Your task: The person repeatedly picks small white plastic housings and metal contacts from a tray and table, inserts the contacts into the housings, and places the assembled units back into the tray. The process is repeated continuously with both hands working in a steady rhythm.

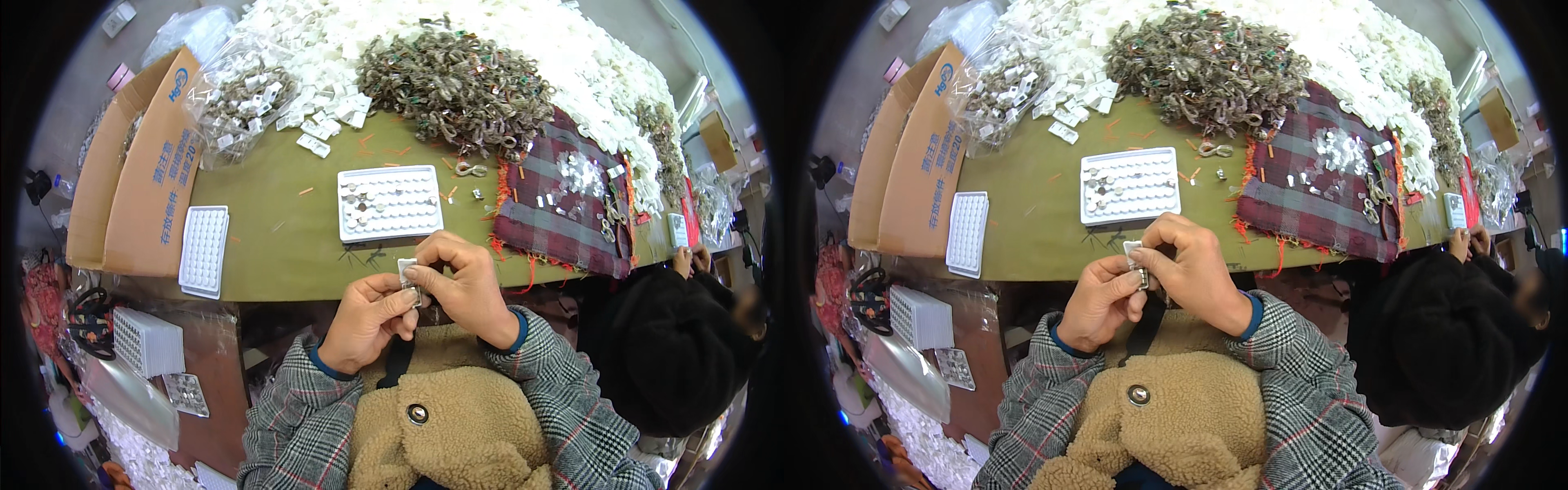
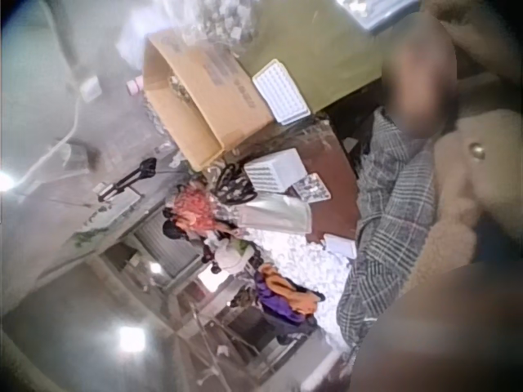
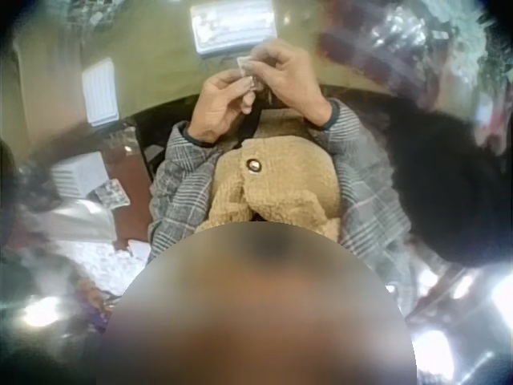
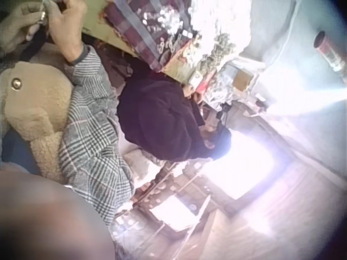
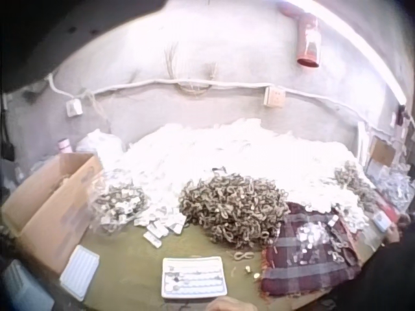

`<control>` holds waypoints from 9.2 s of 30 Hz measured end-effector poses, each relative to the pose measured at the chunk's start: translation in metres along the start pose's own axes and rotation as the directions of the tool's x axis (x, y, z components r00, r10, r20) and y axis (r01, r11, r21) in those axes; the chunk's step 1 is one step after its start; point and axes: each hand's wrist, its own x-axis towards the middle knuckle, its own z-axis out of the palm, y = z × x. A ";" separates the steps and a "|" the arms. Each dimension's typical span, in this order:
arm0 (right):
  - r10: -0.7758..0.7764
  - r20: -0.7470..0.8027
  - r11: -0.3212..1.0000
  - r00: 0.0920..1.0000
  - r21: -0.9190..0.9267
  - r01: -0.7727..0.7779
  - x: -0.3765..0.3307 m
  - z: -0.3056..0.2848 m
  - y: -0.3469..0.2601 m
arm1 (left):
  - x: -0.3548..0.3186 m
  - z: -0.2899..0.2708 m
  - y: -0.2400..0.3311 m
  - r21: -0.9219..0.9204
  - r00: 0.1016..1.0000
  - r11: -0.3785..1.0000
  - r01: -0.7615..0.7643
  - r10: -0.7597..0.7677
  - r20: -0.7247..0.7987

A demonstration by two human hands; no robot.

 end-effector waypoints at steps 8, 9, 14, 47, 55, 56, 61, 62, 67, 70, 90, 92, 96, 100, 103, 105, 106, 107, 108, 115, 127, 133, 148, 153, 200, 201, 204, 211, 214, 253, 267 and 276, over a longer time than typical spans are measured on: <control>-0.617 0.228 0.717 0.753 -0.232 0.658 0.003 -0.001 -0.003 | -0.009 -0.013 -0.001 -0.463 0.985 0.881 0.097 -0.019 0.169; -0.644 0.259 0.664 0.720 -0.278 0.694 0.003 -0.001 -0.003 | -0.010 -0.014 -0.001 -0.465 0.987 0.880 0.100 -0.027 0.160; -0.760 0.278 0.482 0.587 -0.364 0.797 0.003 0.006 0.000 | -0.013 -0.015 0.000 -0.454 0.991 0.885 0.106 -0.056 0.121; -0.241 -0.421 0.715 0.875 -0.686 -0.133 0.005 -0.145 0.070 | 0.057 0.038 -0.023 -0.003 0.991 0.992 0.128 -0.127 0.042; 0.035 -0.420 0.995 0.907 -0.068 -0.070 -0.016 -0.125 0.029 | 0.051 0.030 -0.025 -0.116 0.991 0.990 0.079 -0.066 0.114; 0.068 -0.369 0.998 0.927 0.037 -0.058 -0.024 -0.108 0.020 | 0.049 0.029 -0.024 -0.138 0.993 0.988 0.065 -0.050 0.105; -0.244 -0.143 0.970 0.959 -0.036 0.241 -0.024 -0.052 0.003 | 0.029 0.018 -0.013 -0.215 0.987 0.977 -0.005 0.040 0.156; -0.278 -0.142 0.961 0.950 -0.024 0.277 -0.021 -0.042 0.002 | 0.025 0.015 -0.011 -0.229 0.987 0.973 -0.018 0.054 0.152; -0.299 -0.102 0.954 0.949 -0.012 0.299 -0.014 -0.012 -0.001 | 0.009 0.006 -0.005 -0.254 0.980 0.961 -0.106 0.144 0.139; -0.279 -0.095 0.959 0.956 0.031 0.283 -0.014 -0.005 -0.001 | 0.004 0.003 -0.002 -0.206 0.978 0.969 -0.136 0.165 0.126; -0.384 -0.087 0.920 0.919 -0.115 0.374 -0.020 -0.016 0.010 | 0.005 0.018 -0.007 -0.078 0.987 0.985 -0.151 0.155 0.051; -0.459 -0.100 0.882 0.883 -0.168 0.440 -0.020 -0.015 0.012 | 0.006 0.020 -0.008 -0.053 0.989 0.988 -0.145 0.146 0.027; -0.409 -0.121 0.911 0.905 -0.117 0.396 -0.020 -0.015 0.015 | 0.005 0.022 -0.008 -0.009 0.985 0.985 -0.173 0.173 0.001; -0.437 -0.123 0.895 0.891 -0.151 0.419 -0.024 -0.013 0.015 | 0.003 0.024 -0.007 0.074 0.982 0.979 -0.188 0.189 -0.012; -0.278 -0.191 0.924 0.941 0.215 0.317 -0.028 -0.011 0.014 | 0.000 0.023 -0.004 -0.023 0.986 0.986 -0.162 0.163 0.023; -0.242 -0.137 0.919 0.960 0.285 0.273 -0.029 -0.011 0.014 | -0.001 0.022 -0.003 -0.035 0.988 0.988 -0.152 0.153 0.026; -0.239 -0.109 0.931 0.965 0.258 0.260 -0.029 -0.012 0.014 | -0.002 0.022 -0.002 -0.038 0.987 0.987 -0.158 0.160 0.034; -0.235 -0.094 0.937 0.968 0.242 0.251 -0.029 -0.011 0.014 | -0.002 0.021 -0.002 -0.041 0.985 0.986 -0.164 0.166 0.044; -0.252 -0.082 0.943 0.964 0.203 0.264 -0.028 -0.012 0.013 | -0.002 0.021 -0.003 -0.044 0.984 0.985 -0.169 0.171 0.053; -0.335 -0.099 0.940 0.937 0.030 0.339 -0.024 -0.009 0.009 | -0.005 0.018 -0.004 -0.029 0.985 0.985 -0.168 0.169 0.040; -0.353 -0.001 0.926 0.936 -0.146 0.349 -0.016 -0.021 -0.011 | -0.004 0.020 0.001 -0.079 0.987 0.984 -0.157 0.160 0.030; -0.307 0.114 0.937 0.945 -0.139 0.321 -0.003 -0.014 -0.026 | -0.013 0.012 0.008 -0.054 0.981 0.979 -0.194 0.195 0.016; -0.240 0.434 0.640 0.868 -0.602 0.478 0.205 0.046 -0.023 | -0.011 -0.043 0.067 -0.304 0.932 0.882 -0.361 0.344 -0.111; -0.121 0.421 0.550 0.899 -0.726 0.413 0.224 0.066 0.001 | -0.007 -0.050 0.075 -0.220 0.915 0.904 -0.367 0.309 -0.259; -0.296 -0.088 0.748 0.951 -0.640 0.174 0.054 -0.091 0.049 | -0.006 0.022 0.021 0.055 0.973 0.974 -0.221 0.224 -0.048; -0.308 -0.129 0.810 0.943 -0.555 0.188 0.048 -0.092 0.044 | -0.006 0.026 0.022 0.068 0.975 0.975 -0.213 0.216 -0.051; -0.201 -0.179 0.939 0.963 -0.315 0.137 0.020 -0.091 0.022 | -0.002 0.041 0.023 0.245 0.950 0.918 -0.311 0.308 0.053; -0.323 -0.140 0.945 0.936 -0.102 0.311 -0.033 -0.079 0.008 | 0.024 0.070 0.002 0.488 0.933 0.799 -0.351 0.252 0.258; -0.230 -0.168 0.946 0.958 0.191 0.261 -0.038 -0.075 0.013 | 0.031 0.071 -0.009 0.512 0.951 0.818 -0.264 0.134 0.277; 0.128 0.023 0.634 0.992 0.767 -0.099 -0.046 -0.051 0.008 | 0.028 0.047 -0.019 0.211 0.976 0.955 -0.209 0.216 -0.008; -0.438 0.024 0.884 0.899 -0.172 0.435 -0.039 -0.045 0.000 | 0.023 0.034 -0.013 0.121 0.972 0.966 -0.229 0.233 -0.027; -0.105 -0.139 0.989 0.985 0.089 0.118 -0.044 -0.040 0.001 | 0.019 0.043 -0.008 0.404 0.888 0.804 -0.437 0.456 0.055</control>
